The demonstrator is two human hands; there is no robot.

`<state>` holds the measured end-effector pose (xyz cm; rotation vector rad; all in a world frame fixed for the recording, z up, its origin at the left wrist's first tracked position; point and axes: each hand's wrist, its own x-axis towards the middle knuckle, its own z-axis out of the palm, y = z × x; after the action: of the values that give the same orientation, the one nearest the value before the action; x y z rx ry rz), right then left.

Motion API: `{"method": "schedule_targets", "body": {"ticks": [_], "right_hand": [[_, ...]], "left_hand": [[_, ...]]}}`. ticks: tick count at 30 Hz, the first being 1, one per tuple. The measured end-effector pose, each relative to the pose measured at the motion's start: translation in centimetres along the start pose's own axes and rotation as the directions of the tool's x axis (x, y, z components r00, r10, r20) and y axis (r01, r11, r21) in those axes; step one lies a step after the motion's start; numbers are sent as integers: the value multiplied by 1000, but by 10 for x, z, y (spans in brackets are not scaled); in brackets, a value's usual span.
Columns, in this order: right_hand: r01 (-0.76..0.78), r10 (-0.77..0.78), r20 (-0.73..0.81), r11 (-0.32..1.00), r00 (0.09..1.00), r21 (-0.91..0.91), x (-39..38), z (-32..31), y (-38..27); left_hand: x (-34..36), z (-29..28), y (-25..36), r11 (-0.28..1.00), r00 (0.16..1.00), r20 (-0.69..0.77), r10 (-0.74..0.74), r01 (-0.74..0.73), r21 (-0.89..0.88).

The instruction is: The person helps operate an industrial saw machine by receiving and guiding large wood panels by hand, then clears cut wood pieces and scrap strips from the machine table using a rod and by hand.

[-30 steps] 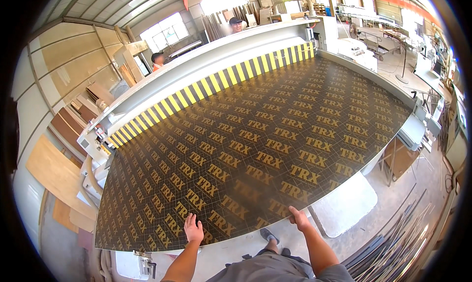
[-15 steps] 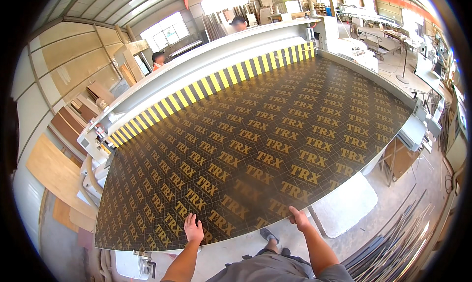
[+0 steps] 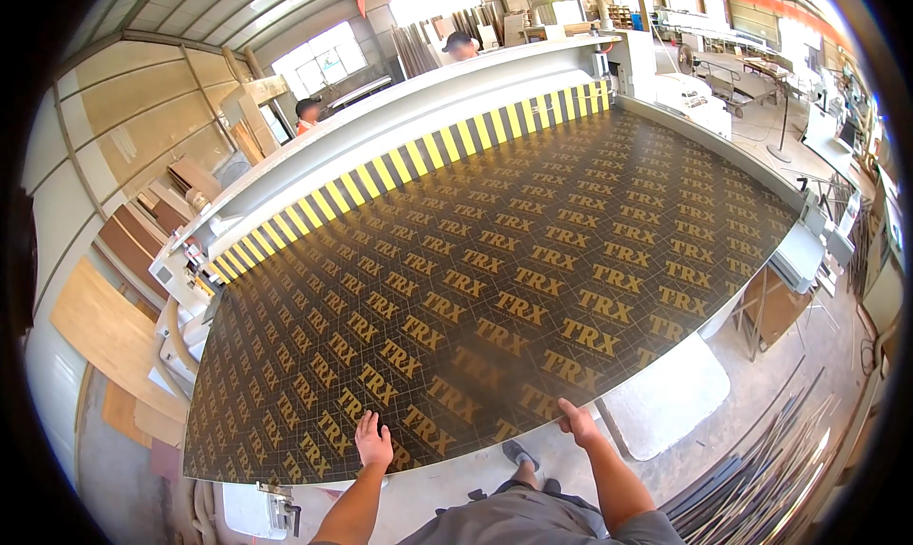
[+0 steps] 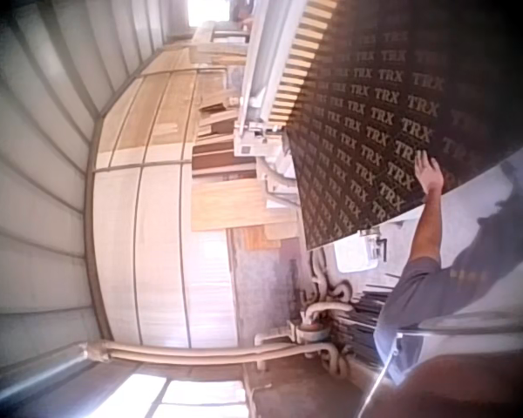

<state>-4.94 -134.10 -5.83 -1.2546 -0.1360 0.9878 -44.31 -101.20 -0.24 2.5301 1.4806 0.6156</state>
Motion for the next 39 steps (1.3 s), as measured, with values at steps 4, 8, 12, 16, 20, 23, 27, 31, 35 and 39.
{"method": "schedule_targets", "body": {"ticks": [4,8,12,16,20,23,27,31,35,39], "right_hand": [[-60,59,-26,998,998,-20,0,0,0],[11,-11,8,1000,1000,-3,1,-1,1],[8,-8,26,1000,1000,-1,3,-4,1],[-46,46,1,999,999,-23,6,-6,4],[18,-21,-38,997,999,-71,9,-10,7],[-63,57,-35,978,998,-200,10,-13,6],[-89,77,-51,946,996,-311,6,-14,-1],[-111,99,-58,956,993,-273,4,-10,-5],[-41,36,-24,969,999,-242,9,-13,-1],[-47,38,-48,975,998,-218,11,-17,7]], "left_hand": [[0,1,-1,998,998,34,-48,47,28],[0,3,-1,1000,1000,-1,1,-1,9],[1,2,0,1000,1000,-5,3,-3,5],[1,1,2,998,998,28,-55,54,20],[1,2,4,1000,1000,9,13,-13,-16],[1,5,3,998,998,33,-60,60,1],[2,10,1,998,998,45,-45,43,48],[1,11,1,999,999,19,-41,41,-10],[1,8,2,998,1000,0,31,-31,-51],[-2,4,8,999,997,73,8,-5,-37]]}}
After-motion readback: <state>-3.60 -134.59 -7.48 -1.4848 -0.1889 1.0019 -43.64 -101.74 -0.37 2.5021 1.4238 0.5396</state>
